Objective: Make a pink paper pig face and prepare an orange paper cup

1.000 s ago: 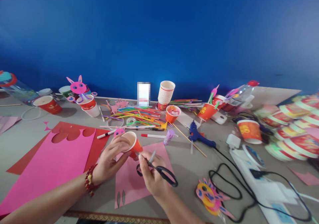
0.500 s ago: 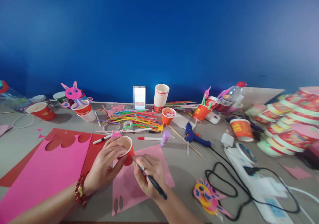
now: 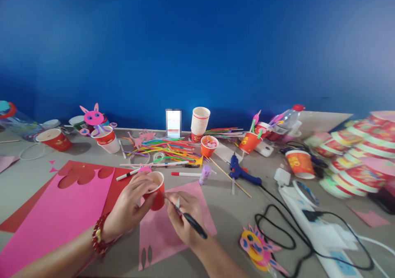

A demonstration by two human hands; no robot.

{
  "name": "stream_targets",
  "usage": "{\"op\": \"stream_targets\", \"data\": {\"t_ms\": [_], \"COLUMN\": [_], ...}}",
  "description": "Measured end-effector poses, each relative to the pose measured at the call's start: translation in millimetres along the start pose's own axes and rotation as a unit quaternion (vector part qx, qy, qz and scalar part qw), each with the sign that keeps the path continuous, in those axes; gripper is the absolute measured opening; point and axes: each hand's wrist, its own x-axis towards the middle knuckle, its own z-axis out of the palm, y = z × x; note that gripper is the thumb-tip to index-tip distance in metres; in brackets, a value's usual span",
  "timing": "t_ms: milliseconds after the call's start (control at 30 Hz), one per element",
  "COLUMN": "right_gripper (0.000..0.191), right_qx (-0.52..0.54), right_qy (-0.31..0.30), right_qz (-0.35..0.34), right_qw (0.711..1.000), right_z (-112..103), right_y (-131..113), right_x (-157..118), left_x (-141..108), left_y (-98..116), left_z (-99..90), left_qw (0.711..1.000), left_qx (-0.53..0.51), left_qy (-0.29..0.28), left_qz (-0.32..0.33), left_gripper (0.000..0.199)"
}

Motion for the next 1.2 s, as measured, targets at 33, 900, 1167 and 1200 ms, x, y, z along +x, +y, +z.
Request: {"op": "stream_targets", "data": {"t_ms": [33, 900, 1167, 1200], "right_gripper": [0.025, 0.031, 0.025, 0.024], "right_qx": [-0.021, 0.274, 0.028, -0.009], "right_qy": [0.0, 0.107, 0.044, 0.032], "right_qz": [-0.021, 0.239, 0.076, 0.039], "right_qw": [1.0, 0.925, 0.996, 0.999], "right_z": [-1, 31, 11, 8], "right_y": [0, 6, 1, -1], "right_x": [0, -7, -2, -1], "left_x": [0, -4, -2, -2], "left_y": [0, 2, -1, -2], "left_z": [0.1, 5.0, 4.9, 4.0], "left_qw": [1.0, 0.991, 0.999, 1.0], "left_qx": [-0.009, 0.124, 0.038, 0.007], "left_qy": [-0.002, -0.004, -0.009, -0.011], "left_qz": [-0.005, 0.045, -0.014, -0.028], "left_gripper": [0.013, 0.023, 0.016, 0.014]}}
